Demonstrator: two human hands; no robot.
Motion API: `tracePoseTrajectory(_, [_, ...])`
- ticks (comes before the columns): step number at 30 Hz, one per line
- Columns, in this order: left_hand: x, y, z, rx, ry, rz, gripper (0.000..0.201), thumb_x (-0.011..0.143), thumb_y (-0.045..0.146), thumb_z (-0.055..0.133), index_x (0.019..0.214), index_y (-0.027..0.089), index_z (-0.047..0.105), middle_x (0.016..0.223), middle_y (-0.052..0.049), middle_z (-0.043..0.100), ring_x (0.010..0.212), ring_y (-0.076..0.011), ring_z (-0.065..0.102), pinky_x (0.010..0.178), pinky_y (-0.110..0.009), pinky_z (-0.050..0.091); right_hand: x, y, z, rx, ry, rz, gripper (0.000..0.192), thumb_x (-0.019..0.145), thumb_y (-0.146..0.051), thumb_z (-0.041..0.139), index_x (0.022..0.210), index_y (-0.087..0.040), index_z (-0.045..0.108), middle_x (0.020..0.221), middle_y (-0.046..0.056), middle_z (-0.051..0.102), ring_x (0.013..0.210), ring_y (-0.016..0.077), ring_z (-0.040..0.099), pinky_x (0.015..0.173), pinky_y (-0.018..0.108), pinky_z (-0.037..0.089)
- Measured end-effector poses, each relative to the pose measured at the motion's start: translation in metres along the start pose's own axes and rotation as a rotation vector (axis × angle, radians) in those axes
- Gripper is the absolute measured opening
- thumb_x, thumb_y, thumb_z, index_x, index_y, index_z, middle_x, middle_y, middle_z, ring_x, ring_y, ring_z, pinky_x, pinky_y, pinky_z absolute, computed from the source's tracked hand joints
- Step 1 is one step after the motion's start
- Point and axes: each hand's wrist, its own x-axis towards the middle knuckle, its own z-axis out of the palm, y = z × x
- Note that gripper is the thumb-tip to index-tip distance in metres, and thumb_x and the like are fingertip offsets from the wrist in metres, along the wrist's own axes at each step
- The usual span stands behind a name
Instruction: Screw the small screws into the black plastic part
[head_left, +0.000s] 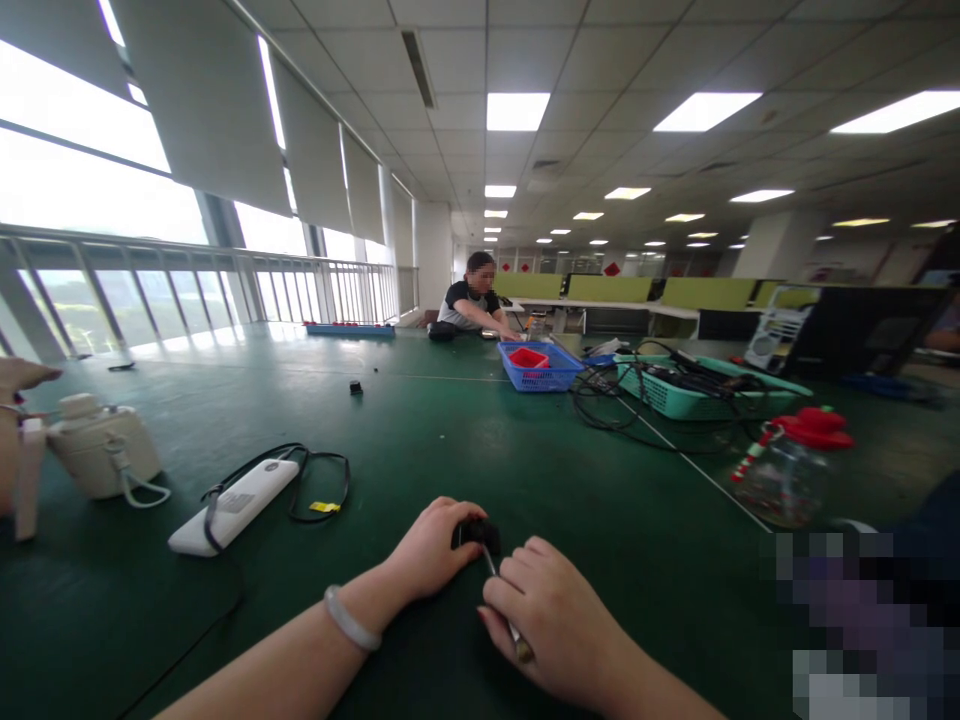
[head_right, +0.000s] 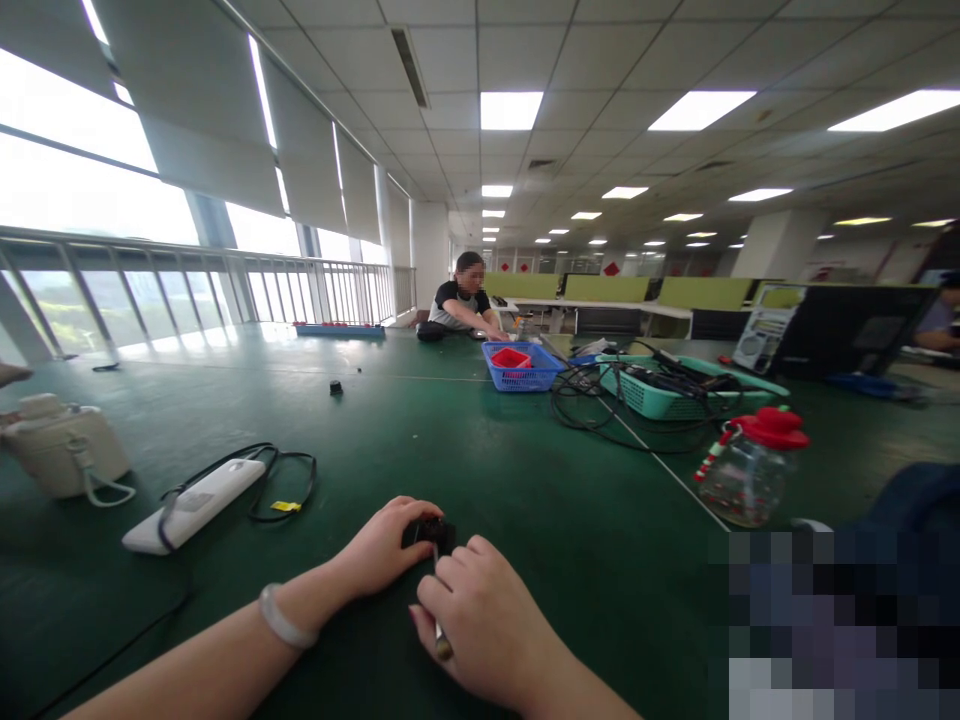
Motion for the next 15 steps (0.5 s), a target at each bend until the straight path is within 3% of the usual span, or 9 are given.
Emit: tracePoseTrajectory(15, [0.0024,-0.0051,0.0034,-0.069,0.009,-0.020,0.047,0.069,0.020,0.069,0.115,0.027,0.064,0.110,-0.004,0.065,0.104,-0.0217,0.059,0.099,-0.035,0.045,-0.0023,0.0055,0.0086,-0.016,0.115,-0.055,0.011,0.088,-0.021,0.053,0.078,-0.021,0.057,0.072,-0.002,0.060,0.066,0.0137,0.049,0.072,0.031,0.032])
